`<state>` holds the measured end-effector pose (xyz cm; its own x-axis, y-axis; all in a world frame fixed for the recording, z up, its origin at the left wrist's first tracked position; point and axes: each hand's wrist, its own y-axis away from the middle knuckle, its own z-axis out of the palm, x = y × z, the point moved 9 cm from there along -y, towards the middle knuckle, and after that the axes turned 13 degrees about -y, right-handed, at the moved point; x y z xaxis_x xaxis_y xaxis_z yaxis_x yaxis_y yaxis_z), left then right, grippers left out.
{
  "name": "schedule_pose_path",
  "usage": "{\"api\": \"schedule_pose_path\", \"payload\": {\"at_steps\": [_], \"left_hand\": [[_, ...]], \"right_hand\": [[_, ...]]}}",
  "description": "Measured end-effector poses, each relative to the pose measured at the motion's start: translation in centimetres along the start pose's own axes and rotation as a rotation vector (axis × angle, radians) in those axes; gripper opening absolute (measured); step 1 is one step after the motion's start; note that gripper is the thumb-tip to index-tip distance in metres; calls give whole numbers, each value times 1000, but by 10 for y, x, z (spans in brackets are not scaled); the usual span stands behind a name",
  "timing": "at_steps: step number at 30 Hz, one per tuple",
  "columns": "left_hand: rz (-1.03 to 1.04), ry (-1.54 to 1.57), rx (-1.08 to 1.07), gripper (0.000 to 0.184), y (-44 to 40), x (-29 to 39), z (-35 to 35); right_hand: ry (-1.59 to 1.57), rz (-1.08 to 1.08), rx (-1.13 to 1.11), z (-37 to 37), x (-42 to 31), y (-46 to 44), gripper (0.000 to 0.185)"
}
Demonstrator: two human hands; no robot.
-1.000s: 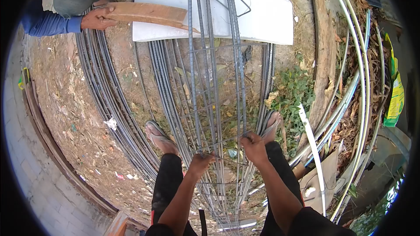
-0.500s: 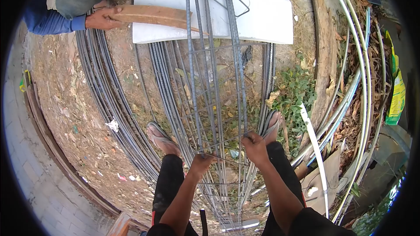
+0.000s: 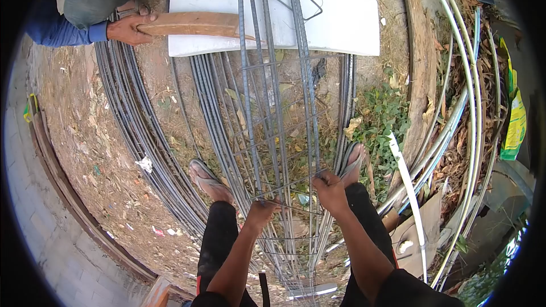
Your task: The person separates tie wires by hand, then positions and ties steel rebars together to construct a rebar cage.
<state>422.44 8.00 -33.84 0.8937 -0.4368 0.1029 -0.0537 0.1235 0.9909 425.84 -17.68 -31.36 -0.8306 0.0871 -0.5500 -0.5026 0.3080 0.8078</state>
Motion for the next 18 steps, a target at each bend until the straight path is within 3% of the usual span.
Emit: {"api": "schedule_pose_path", "payload": {"at_steps": [5, 7, 10, 12, 13, 18], "left_hand": [[18, -7, -69, 41, -10, -6, 2], [22, -41, 68, 40, -9, -2, -4], [18, -17, 25, 46, -31, -26, -8], [20, -74, 14, 53, -28, -14, -8], [25, -69, -4, 54, -18, -1, -4], [47, -127, -54, 59, -15, -6, -1]], "right_hand": [[-29, 33, -18, 0, 0, -7, 30], [116, -53, -18, 1, -14, -8, 31], [2, 43, -51, 6, -4, -11, 30], [3, -139, -16, 4, 12, -27, 32], [47, 65, -53, 7, -17, -11, 33], [78, 91, -145, 6, 14, -20, 24]]}}
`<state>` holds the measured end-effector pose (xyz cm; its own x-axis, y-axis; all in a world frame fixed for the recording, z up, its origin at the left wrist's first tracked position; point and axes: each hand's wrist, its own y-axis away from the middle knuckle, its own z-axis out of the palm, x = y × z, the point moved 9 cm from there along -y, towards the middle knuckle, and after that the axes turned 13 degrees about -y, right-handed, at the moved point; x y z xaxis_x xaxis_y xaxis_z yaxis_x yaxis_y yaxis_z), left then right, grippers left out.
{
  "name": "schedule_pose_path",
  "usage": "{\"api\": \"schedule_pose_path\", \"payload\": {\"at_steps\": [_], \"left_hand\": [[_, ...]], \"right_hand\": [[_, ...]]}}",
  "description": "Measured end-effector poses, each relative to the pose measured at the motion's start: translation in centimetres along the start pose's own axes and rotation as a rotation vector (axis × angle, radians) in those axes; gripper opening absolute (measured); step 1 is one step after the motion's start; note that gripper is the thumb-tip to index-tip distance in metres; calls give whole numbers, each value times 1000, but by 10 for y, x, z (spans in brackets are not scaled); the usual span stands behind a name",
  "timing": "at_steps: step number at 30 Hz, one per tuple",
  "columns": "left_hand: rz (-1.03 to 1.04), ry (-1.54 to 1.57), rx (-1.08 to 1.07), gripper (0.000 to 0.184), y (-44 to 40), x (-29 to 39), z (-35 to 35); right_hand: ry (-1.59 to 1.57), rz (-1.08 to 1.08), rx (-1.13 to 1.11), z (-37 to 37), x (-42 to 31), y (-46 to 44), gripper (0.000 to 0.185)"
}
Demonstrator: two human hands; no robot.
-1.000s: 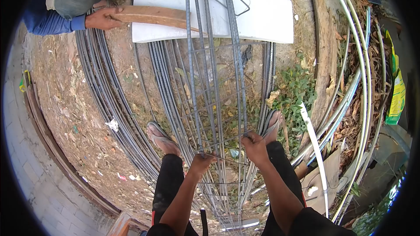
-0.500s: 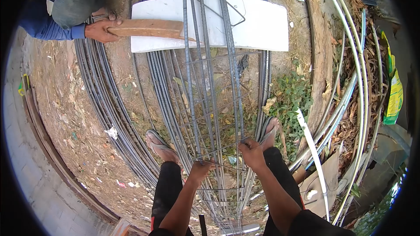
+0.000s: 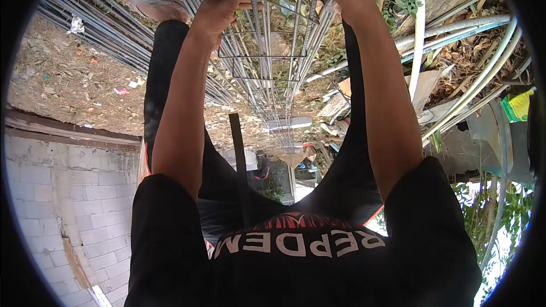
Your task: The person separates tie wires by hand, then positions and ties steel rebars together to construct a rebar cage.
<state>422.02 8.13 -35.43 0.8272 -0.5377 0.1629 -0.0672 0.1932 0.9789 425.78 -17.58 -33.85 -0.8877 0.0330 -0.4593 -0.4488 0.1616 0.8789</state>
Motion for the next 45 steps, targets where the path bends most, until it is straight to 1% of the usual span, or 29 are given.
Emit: {"api": "schedule_pose_path", "payload": {"at_steps": [2, 3, 5, 6, 7, 9, 11, 13, 14, 16, 17, 19, 20, 22, 23, 25, 26, 27, 28, 29, 31, 32, 34, 36, 38, 41, 42, 45], "left_hand": [[115, -29, 24, 59, 2, 6, 1], [96, -26, 13, 59, -7, -6, -1], [181, 116, 45, 42, -20, -8, -14], [65, 75, 74, 44, -21, -18, -15], [57, 76, 70, 44, -20, -18, -12], [-2, 66, 110, 44, -21, -22, -11], [10, 83, 92, 45, -23, -25, -10], [119, 133, 72, 43, -26, -19, -10], [118, 134, 72, 43, -20, -12, -7], [-45, 0, 219, 37, -5, -4, -13], [-42, 1, 223, 37, -14, -16, -14], [323, 160, 216, 31, -41, -27, -14], [328, 159, 219, 31, -46, -30, -11], [265, 275, 183, 23, -56, -42, -5], [274, 272, 190, 23, -55, -35, -12], [243, -124, -56, 58, -43, -11, -4], [214, -137, -198, 56, -31, 4, 2], [228, -140, -180, 56, -28, 3, 1], [228, -95, -118, 52, -31, -3, -2], [231, -50, -61, 48, -36, -8, -6], [117, -29, -77, 50, -39, -12, -5], [73, 25, -88, 48, -31, -4, -2], [70, 11, -152, 56, -43, -7, -3], [87, 8, -195, 55, -44, 2, -5], [55, 81, -286, 57, -39, 5, 0], [64, 62, -284, 60, -33, 10, 3], [83, 48, -311, 69, -38, 6, 6], [72, 64, -310, 70, -40, 6, 10]], "right_hand": [[-54, 45, 28, 3, -12, 5, 22], [-80, 62, 46, 3, -21, 7, 22], [-129, 80, 81, 2, -27, 10, 21], [-158, 52, 82, 2, -23, 9, 22], [-157, 61, 82, 2, -17, 7, 22], [-165, -28, 70, 3, -19, 5, 23], [-163, -19, 70, 3, -17, 5, 22], [-161, -14, 71, 3, -21, 7, 22], [-138, 17, 50, 5, -22, 9, 21], [-115, 49, 26, 9, -23, 14, 20], [-105, 57, 60, 9, -24, 16, 20], [-98, 52, 96, 7, -24, 14, 20], [-82, 55, 85, 7, -23, 12, 20], [-70, 54, 68, 7, -17, 10, 19], [-91, 21, 59, 7, -14, 6, 19], [-113, -22, 48, 6, -8, 6, 18], [-58, 8, 59, 4, -5, 13, 19], [-4, 31, 67, 3, -4, 17, 19], [47, 41, 79, 2, -7, 16, 19], [40, 9, 77, 3, -13, 12, 19], [-9, -32, 10, 10, -24, 8, 30], [-15, -67, 16, 11, -31, 8, 30], [-36, -6, 30, 12, -30, 9, 29], [-77, -31, 39, 13, -29, 6, 28], [-113, -21, 28, 16, -26, 4, 25], [-107, -3, 72, 14, -25, 6, 24], [-105, -25, 40, 14, -21, 1, 24], [-102, 3, 62, 14, -16, -1, 24]]}}
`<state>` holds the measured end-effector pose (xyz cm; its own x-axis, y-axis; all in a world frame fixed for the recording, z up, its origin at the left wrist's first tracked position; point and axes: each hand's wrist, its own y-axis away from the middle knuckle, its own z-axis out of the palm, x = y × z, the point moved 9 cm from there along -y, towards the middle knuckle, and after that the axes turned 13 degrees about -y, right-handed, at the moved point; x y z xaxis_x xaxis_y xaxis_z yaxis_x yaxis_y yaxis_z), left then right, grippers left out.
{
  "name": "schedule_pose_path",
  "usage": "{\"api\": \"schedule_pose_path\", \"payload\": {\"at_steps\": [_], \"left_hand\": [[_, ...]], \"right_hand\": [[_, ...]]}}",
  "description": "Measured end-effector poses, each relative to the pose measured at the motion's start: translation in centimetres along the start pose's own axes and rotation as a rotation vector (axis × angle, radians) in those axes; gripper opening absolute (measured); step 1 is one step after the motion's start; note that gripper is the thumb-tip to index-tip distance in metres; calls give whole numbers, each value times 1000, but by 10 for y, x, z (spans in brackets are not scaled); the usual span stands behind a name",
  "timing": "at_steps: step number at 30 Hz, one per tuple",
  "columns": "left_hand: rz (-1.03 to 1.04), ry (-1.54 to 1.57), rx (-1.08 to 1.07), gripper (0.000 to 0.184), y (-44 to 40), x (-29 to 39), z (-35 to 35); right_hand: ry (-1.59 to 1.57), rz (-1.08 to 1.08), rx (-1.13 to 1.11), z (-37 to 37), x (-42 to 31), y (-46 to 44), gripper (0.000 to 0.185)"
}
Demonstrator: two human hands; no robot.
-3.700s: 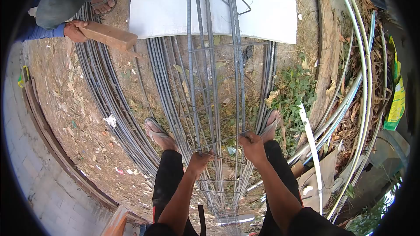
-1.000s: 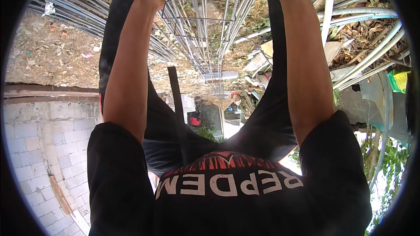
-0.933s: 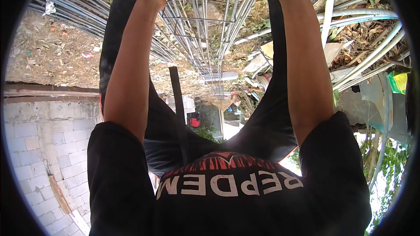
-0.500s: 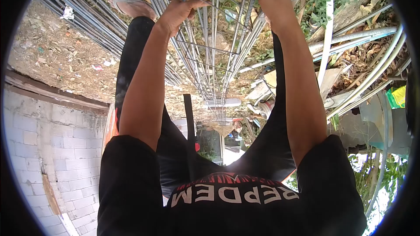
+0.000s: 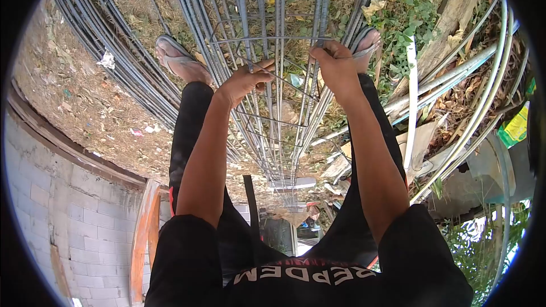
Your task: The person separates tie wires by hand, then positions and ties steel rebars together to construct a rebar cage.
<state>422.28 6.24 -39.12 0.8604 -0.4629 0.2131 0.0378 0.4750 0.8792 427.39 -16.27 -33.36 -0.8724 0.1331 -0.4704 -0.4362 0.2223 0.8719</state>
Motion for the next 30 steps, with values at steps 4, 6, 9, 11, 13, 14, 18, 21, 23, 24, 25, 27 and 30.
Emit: {"api": "schedule_pose_path", "payload": {"at_steps": [4, 6, 9, 11, 13, 14, 18, 21, 23, 24, 25, 27, 30], "left_hand": [[7, -10, 0, 69, -1, 2, -1], [28, -16, 10, 67, -3, -3, 0], [-6, -32, -14, 64, 0, 2, 3], [-15, -77, -38, 63, 3, 10, 6], [-43, -109, -80, 58, 6, 15, 11], [-43, -111, -81, 58, 3, 14, 14], [-32, 24, 169, 51, -8, 3, 8], [-62, 83, 213, 56, -5, 6, 9], [-37, 118, 156, 58, -13, 2, 10], [-27, 144, 121, 60, -13, -2, 12], [-18, 171, 85, 62, -14, -5, 13], [7, 171, 71, 65, -12, -1, 13], [-4, 7, 157, 68, -6, 3, 9]], "right_hand": [[-31, -19, 2, 2, 7, -4, 23], [-53, -37, 10, 2, 4, -3, 22], [-35, -63, 13, 3, 1, -9, 20], [-72, -42, 24, 2, 6, -17, 20], [-111, -16, 52, 2, 16, -20, 20], [-112, -17, 53, 4, 12, -20, 20], [-87, 12, 21, 12, 9, -13, 22], [-64, -22, 19, 10, 14, -16, 22], [-48, -22, 17, 9, 13, -18, 22], [-63, 14, 15, 8, 11, -17, 23], [-77, 55, 12, 8, 11, -14, 24], [-70, 61, 8, 7, 7, -10, 25], [-4, -59, 48, 5, 9, -14, 29]]}}
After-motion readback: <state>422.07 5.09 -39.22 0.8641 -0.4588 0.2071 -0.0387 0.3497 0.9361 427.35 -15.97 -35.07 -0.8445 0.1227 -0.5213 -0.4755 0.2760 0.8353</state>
